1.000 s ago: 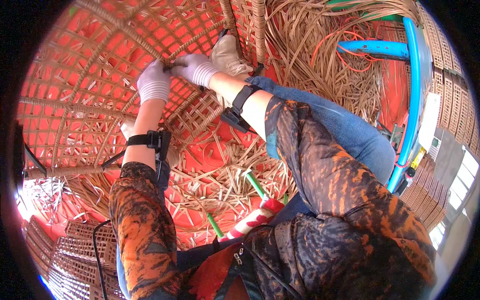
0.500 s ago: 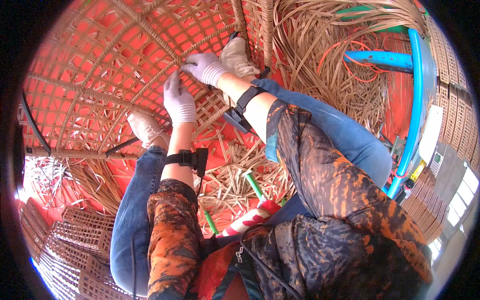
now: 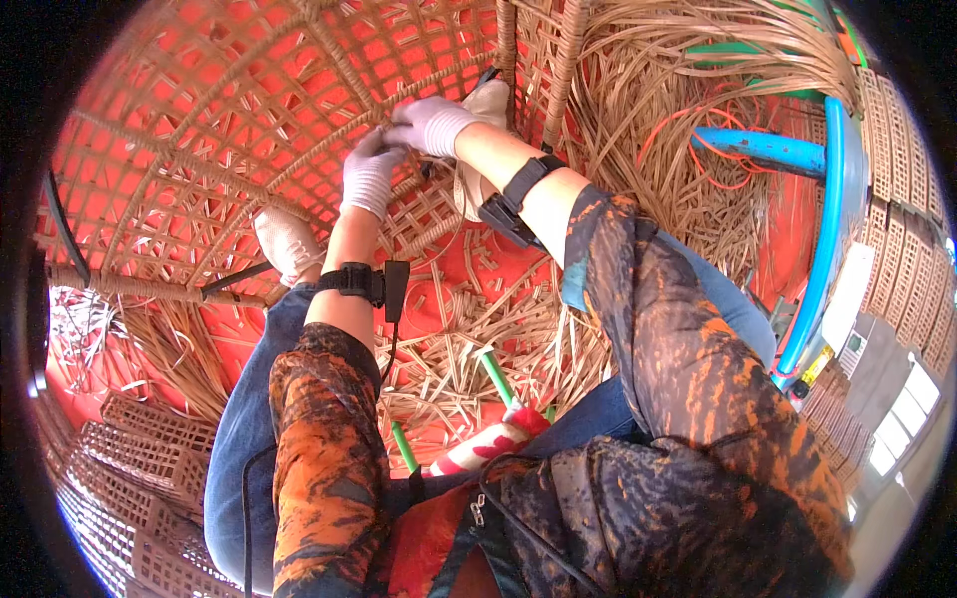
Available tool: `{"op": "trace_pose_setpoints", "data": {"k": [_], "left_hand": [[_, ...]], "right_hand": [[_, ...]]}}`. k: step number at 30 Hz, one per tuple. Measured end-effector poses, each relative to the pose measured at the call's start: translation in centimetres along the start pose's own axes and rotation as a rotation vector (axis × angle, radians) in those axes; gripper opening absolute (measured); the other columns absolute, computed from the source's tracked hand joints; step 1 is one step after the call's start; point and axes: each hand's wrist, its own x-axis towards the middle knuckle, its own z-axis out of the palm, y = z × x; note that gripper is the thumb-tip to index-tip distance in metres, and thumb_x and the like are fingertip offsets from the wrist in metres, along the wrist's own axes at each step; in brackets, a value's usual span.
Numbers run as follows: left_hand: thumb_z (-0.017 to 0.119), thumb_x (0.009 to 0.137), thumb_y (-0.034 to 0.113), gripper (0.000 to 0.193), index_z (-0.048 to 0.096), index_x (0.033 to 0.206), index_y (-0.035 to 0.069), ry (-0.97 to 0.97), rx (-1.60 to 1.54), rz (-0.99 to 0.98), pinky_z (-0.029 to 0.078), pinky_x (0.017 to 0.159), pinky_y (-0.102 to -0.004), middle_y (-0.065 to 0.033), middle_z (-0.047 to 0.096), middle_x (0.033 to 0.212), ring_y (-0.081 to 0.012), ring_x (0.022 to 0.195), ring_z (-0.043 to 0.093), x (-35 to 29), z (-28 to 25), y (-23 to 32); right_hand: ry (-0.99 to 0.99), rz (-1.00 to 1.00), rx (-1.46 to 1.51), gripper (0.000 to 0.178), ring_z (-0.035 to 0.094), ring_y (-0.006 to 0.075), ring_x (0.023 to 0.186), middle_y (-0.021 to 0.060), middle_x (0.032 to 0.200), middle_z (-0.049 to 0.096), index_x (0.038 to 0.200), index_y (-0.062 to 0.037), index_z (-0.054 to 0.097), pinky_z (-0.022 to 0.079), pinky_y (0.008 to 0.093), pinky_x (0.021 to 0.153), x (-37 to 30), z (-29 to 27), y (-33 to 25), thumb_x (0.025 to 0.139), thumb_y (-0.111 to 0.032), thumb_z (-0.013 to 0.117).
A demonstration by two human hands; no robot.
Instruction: Weaving rattan or bamboo strips into a large furniture frame structure.
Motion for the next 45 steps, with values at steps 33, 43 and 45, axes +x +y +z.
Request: {"op": "trace_pose_setpoints", "data": {"k": [33, 43, 45], "left_hand": [[0.057, 0.090, 0.029, 0.025, 0.067, 0.090, 0.006, -0.064, -0.240, -0.622, 0.045, 0.053, -0.0286, -0.0029, 0.065, 0.075, -0.0128, 0.063, 0.058, 5.5, -2.0, -10.5], [0.057, 0.080, 0.039, 0.038, 0.068, 0.102, 0.010, 0.090, 0.098, -0.014, 0.047, 0.085, -0.0402, -0.0172, 0.066, 0.101, -0.0316, 0.098, 0.062, -3.0, -1.6, -1.9], [0.062, 0.081, 0.033, 0.039, 0.066, 0.109, 0.007, 0.118, 0.132, -0.033, 0.046, 0.086, -0.0340, -0.0150, 0.068, 0.102, -0.0238, 0.096, 0.063, -2.8, -2.1, -2.9]], "right_hand": [[-0.174, -0.125, -0.084, 0.030, 0.064, 0.0268, 0.090, 0.0164, 0.096, 0.066, 0.116, -0.0103, 0.060, 0.052, 0.0368, 0.077, 2.6, 3.3, -3.3, 0.090, -0.021, 0.049], [-0.535, -0.436, -0.570, 0.014, 0.067, 0.0333, 0.070, 0.0166, 0.069, 0.066, 0.071, -0.0044, 0.069, 0.055, 0.0423, 0.066, -11.0, 2.7, -9.0, 0.071, -0.014, 0.058], [-0.681, -0.594, -0.501, 0.016, 0.067, 0.0334, 0.071, 0.0174, 0.071, 0.066, 0.076, -0.0050, 0.069, 0.055, 0.0425, 0.066, -14.7, 3.9, -10.9, 0.071, -0.015, 0.058]]}}
